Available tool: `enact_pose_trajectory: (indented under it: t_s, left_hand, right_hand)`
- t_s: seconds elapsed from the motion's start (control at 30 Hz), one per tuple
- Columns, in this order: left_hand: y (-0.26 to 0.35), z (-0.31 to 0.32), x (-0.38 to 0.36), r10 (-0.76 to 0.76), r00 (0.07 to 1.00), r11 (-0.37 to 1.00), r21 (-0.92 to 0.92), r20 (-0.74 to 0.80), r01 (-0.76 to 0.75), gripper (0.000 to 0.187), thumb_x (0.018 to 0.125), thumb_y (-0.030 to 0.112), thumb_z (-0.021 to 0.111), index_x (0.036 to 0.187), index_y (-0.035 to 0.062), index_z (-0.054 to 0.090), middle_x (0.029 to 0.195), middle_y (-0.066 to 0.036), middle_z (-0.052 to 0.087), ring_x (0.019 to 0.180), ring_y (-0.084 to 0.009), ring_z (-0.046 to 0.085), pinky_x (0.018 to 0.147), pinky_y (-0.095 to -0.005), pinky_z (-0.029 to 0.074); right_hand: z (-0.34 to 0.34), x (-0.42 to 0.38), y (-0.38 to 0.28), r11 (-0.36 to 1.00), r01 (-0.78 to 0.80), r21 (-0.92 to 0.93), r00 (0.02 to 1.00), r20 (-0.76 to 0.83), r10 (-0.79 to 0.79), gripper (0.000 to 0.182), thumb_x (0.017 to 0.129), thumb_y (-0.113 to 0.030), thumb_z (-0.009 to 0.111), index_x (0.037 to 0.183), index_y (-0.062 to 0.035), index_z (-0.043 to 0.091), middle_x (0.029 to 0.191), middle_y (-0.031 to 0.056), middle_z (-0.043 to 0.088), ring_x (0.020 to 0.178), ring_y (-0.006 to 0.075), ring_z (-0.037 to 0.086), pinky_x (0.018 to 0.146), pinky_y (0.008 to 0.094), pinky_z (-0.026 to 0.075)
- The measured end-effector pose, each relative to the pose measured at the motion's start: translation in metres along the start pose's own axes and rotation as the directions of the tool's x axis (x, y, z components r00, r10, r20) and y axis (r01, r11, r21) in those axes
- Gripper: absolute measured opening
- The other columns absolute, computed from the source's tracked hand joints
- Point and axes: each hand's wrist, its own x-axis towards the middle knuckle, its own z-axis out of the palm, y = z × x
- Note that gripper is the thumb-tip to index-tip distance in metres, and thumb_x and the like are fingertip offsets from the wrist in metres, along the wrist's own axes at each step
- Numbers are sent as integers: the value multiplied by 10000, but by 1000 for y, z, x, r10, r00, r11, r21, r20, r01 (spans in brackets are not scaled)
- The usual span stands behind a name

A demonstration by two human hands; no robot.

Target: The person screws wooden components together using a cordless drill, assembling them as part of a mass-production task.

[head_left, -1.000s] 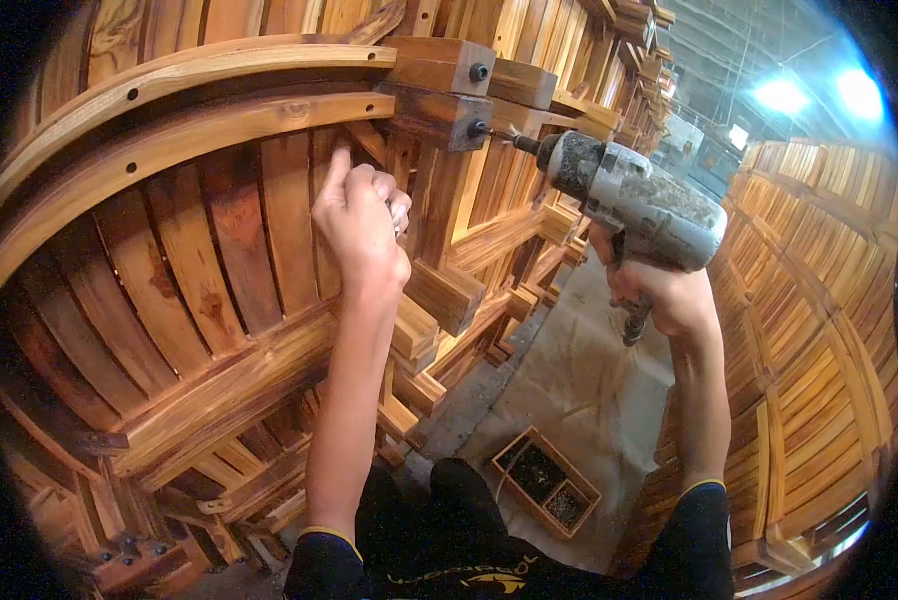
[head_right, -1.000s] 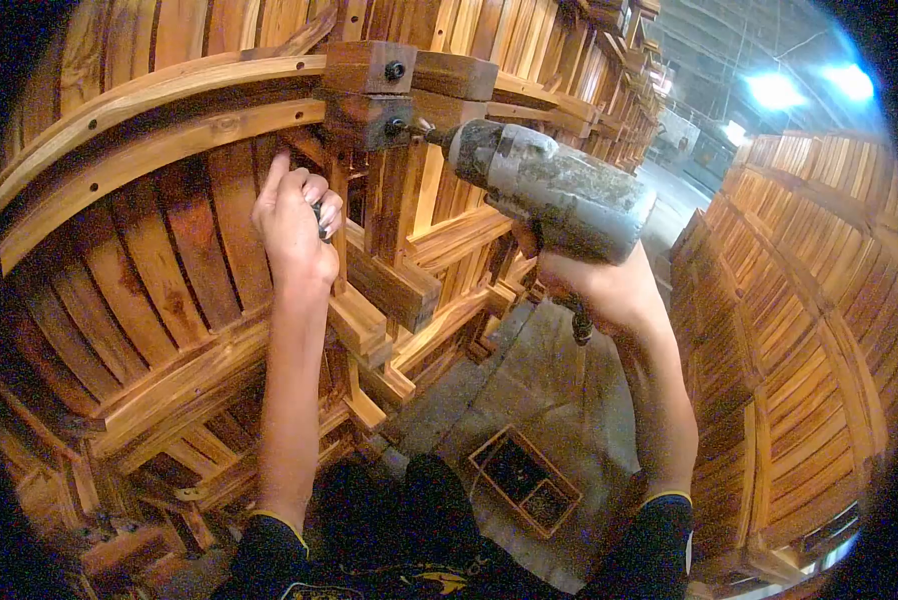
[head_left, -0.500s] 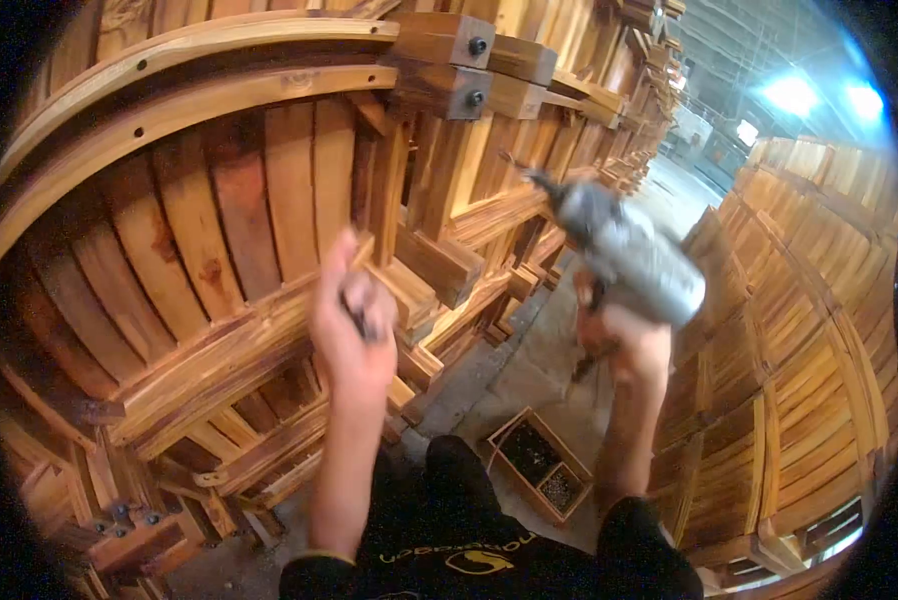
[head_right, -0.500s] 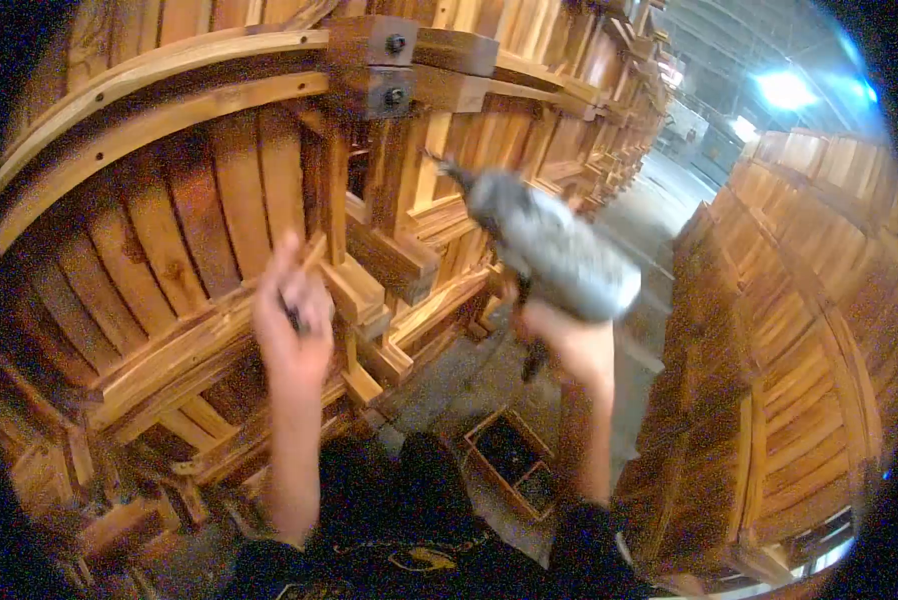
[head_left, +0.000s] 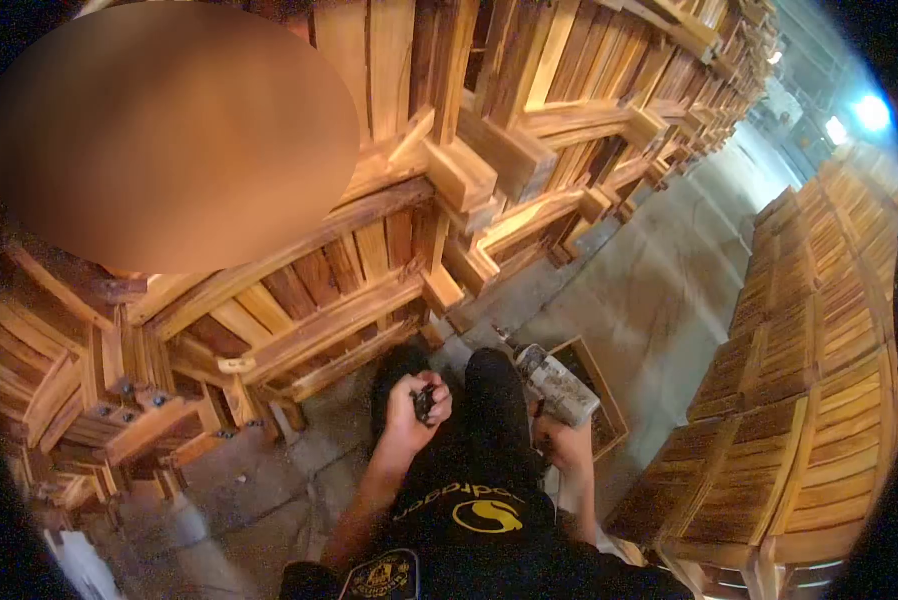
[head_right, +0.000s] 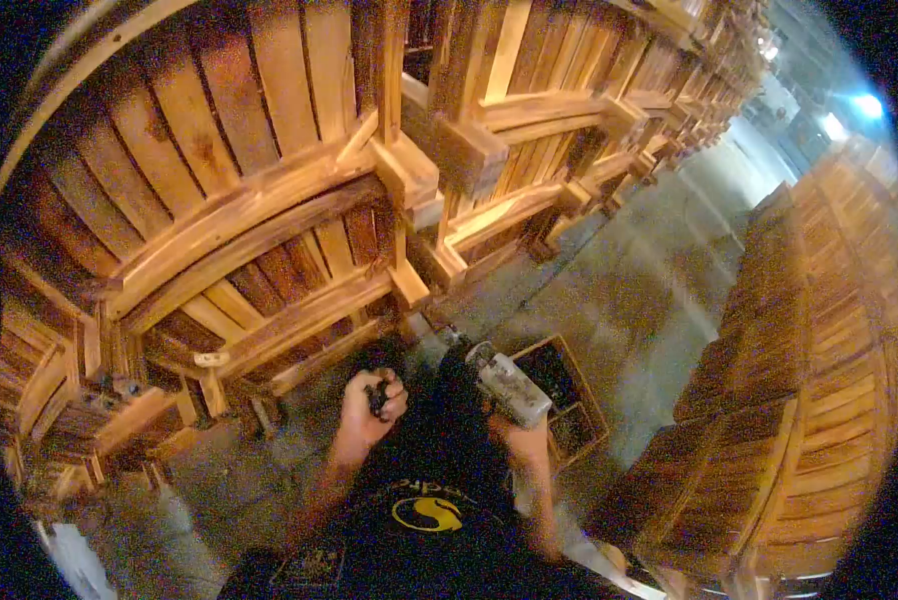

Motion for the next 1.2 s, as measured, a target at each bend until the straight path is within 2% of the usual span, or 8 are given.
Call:
enact_pose_trajectory:
  t_s: [0.23, 0.4, 0.63, 0.77, 0.87, 0.97, 1.03, 1.2]
  left_hand:
    - [8, 1, 23, 91, 978, 971, 203, 188, -129, 147, 800, 175, 460, 908, 93, 518, 623, -69, 491, 445, -152, 403, 390, -256, 292]
    - [15, 7, 24, 124, 987, 955, 258, 106, -148, 118, 845, 131, 414, 932, 101, 489, 638, -95, 504, 427, -138, 399, 395, -246, 288]
    - [2, 0, 27, 95, 995, 875, 479, -14, -77, 328, 930, 371, 452, 951, 57, 547, 645, -30, 488, 440, -111, 399, 392, -235, 304]
    - [-9, -17, 26, -1, 996, 879, 476, -84, 41, 362, 939, 283, 445, 1125, -18, 521, 681, -19, 487, 472, -97, 412, 394, -210, 290]
    - [-18, -35, 28, -109, 990, 953, 275, -90, 130, 344, 837, 110, 423, 1148, -19, 494, 676, -38, 492, 464, -114, 406, 389, -223, 289]
    - [-24, -35, 26, -89, 992, 949, 296, -89, 111, 340, 830, 108, 423, 1138, -17, 493, 668, -53, 497, 459, -124, 407, 387, -230, 290]
    - [-26, -26, 24, -60, 989, 930, 352, -135, 104, 260, 847, 119, 419, 1060, -4, 503, 667, -69, 505, 450, -128, 410, 385, -232, 291]
    - [-27, -31, 28, -21, 999, 856, 515, -44, 41, 180, 925, 220, 450, 936, 44, 482, 630, -78, 512, 423, -132, 413, 364, -242, 283]
  right_hand:
    - [4, -26, 10, 992, -32, 121, 999, -10, 34, 531, 602, 108, 573, 1125, 18, 583, 1151, 74, 602, 1026, 131, 565, 872, 260, 435]
    - [8, -31, 13, 992, 115, 41, 993, 16, -116, 505, 584, 59, 606, 1085, -6, 609, 1113, 80, 625, 992, 156, 593, 861, 265, 446]
    - [8, -33, 14, 993, 98, -60, 991, 93, -92, 508, 571, 39, 614, 1075, -22, 620, 1139, 84, 617, 994, 164, 596, 873, 277, 444]
    - [8, -31, 9, 991, 118, -62, 990, 84, -113, 515, 581, 36, 606, 1093, -21, 614, 1167, 87, 604, 1024, 159, 591, 888, 284, 438]
    - [6, -32, 6, 986, 141, -83, 984, 118, -131, 524, 594, 35, 600, 1115, -19, 604, 1187, 87, 593, 1057, 159, 578, 905, 285, 427]
    - [7, -32, 5, 968, 226, -106, 969, 132, -211, 518, 616, 36, 587, 1131, -23, 598, 1183, 82, 597, 1074, 163, 573, 914, 279, 420]
    - [6, -33, 12, 998, 31, 57, 998, 60, -34, 508, 622, 35, 583, 1125, -26, 602, 1178, 82, 600, 1084, 159, 567, 926, 280, 414]
    - [3, -33, 6, 998, 54, -20, 996, 65, -53, 514, 605, 63, 599, 1109, -41, 616, 1179, 82, 598, 1105, 164, 552, 962, 282, 391]
